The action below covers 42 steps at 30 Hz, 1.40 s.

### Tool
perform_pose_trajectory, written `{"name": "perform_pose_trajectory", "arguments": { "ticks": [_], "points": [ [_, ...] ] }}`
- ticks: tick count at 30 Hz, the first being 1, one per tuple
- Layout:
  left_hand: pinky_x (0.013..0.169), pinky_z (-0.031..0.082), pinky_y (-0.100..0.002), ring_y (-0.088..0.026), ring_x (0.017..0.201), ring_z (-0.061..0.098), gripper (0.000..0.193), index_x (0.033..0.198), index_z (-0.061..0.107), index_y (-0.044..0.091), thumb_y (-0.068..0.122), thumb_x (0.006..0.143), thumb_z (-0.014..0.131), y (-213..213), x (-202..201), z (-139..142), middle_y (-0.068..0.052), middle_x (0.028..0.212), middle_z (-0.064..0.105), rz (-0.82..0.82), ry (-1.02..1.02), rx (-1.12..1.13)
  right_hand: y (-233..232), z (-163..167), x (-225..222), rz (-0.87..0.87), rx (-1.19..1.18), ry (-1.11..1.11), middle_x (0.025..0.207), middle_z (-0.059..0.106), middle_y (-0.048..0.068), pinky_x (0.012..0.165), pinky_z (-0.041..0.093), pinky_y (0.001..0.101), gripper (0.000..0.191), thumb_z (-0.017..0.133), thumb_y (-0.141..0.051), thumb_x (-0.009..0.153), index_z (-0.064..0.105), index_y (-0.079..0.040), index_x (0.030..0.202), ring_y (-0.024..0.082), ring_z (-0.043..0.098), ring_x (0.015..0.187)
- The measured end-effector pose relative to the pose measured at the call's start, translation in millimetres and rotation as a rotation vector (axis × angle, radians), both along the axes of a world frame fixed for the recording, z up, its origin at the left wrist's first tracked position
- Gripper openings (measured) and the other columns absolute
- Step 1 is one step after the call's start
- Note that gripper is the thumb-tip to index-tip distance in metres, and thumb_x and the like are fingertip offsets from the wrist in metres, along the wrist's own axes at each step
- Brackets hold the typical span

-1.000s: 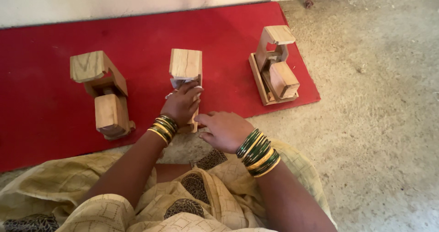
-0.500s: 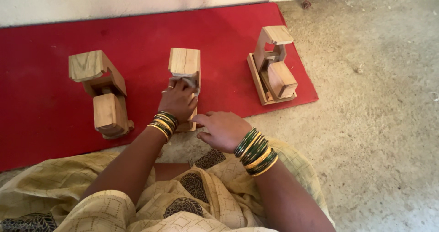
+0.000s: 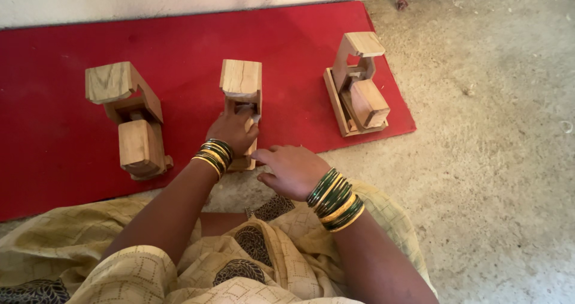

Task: The person sits on the floor and wipes small wooden boxes and wooden box-like objects with a white cloth, handling each item one at a time, turning them and wiping their surfaces and interiors before setting them back on the red mat.

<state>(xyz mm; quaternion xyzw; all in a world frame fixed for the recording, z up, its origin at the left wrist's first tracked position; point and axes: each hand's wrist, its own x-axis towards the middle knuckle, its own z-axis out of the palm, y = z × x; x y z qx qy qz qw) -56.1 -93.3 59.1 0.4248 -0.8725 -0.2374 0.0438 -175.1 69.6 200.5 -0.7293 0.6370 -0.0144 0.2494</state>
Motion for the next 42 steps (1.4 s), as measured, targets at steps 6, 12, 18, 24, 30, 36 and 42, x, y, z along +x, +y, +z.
{"name": "perform_pose_trajectory", "arguments": {
  "ticks": [6,12,18,24,30,36,42],
  "points": [
    [0.102,0.05,-0.052,-0.04,0.121,0.059,0.067,0.149,0.048,0.017,0.05,0.09,0.049,-1.3,-2.2,7.2,-0.018,0.142,0.054,-0.01,-0.143,-0.002,-0.3,-1.9,-0.5,0.016,-0.019,-0.001,0.113,0.069,0.014,0.089,0.053,0.05,0.046,0.062,-0.034,0.092,0.054,-0.015,0.133,0.035,0.066,0.105],
    [0.101,0.056,-0.049,-0.034,0.118,0.068,0.057,0.137,0.06,0.016,0.044,0.088,0.053,-6.3,-22.9,23.6,-0.015,0.133,0.068,-0.033,-0.369,0.116,-1.1,-2.7,1.0,0.005,0.031,0.027,0.112,0.068,0.016,0.09,0.052,0.0504,0.047,0.062,-0.036,0.093,0.054,-0.016,0.134,0.036,0.067,0.104],
    [0.097,0.055,-0.049,-0.036,0.118,0.064,0.045,0.121,0.069,0.015,0.039,0.084,0.06,2.2,-23.8,24.9,-0.016,0.133,0.063,0.034,-0.235,0.051,-0.8,-1.8,2.0,0.018,0.001,0.003,0.114,0.068,0.016,0.09,0.052,0.0512,0.048,0.062,-0.035,0.092,0.053,-0.016,0.135,0.036,0.066,0.104],
    [0.096,0.055,-0.047,-0.035,0.117,0.063,0.047,0.119,0.072,0.017,0.042,0.079,0.064,-5.8,-30.8,16.2,-0.017,0.134,0.06,0.019,-0.302,0.046,0.2,-0.9,3.3,0.004,0.028,0.02,0.116,0.068,0.015,0.092,0.051,0.0509,0.047,0.063,-0.036,0.092,0.055,-0.018,0.135,0.035,0.066,0.107],
    [0.091,0.059,-0.045,-0.029,0.107,0.072,0.041,0.109,0.079,0.018,0.039,0.078,0.064,-17.7,-40.1,6.9,-0.011,0.114,0.076,-0.009,-0.374,0.108,1.2,1.2,3.4,-0.016,0.034,-0.003,0.116,0.068,0.016,0.093,0.051,0.0503,0.047,0.064,-0.033,0.092,0.056,-0.019,0.136,0.035,0.066,0.106],
    [0.089,0.059,-0.044,-0.027,0.105,0.073,0.042,0.108,0.079,0.019,0.042,0.075,0.066,-26.6,-40.4,7.5,-0.009,0.112,0.077,-0.07,-0.403,0.082,0.2,-0.7,4.5,0.009,0.0,-0.023,0.117,0.068,0.015,0.092,0.051,0.0504,0.048,0.065,-0.032,0.091,0.056,-0.017,0.135,0.035,0.066,0.107],
    [0.087,0.059,-0.046,-0.03,0.102,0.073,0.04,0.108,0.078,0.017,0.041,0.079,0.065,-20.8,-31.6,12.4,-0.012,0.109,0.077,-0.009,-0.291,0.059,-0.1,-1.4,3.3,-0.005,0.023,-0.014,0.117,0.068,0.013,0.093,0.051,0.0498,0.049,0.064,-0.032,0.091,0.055,-0.018,0.137,0.034,0.066,0.109]
  ]
}}
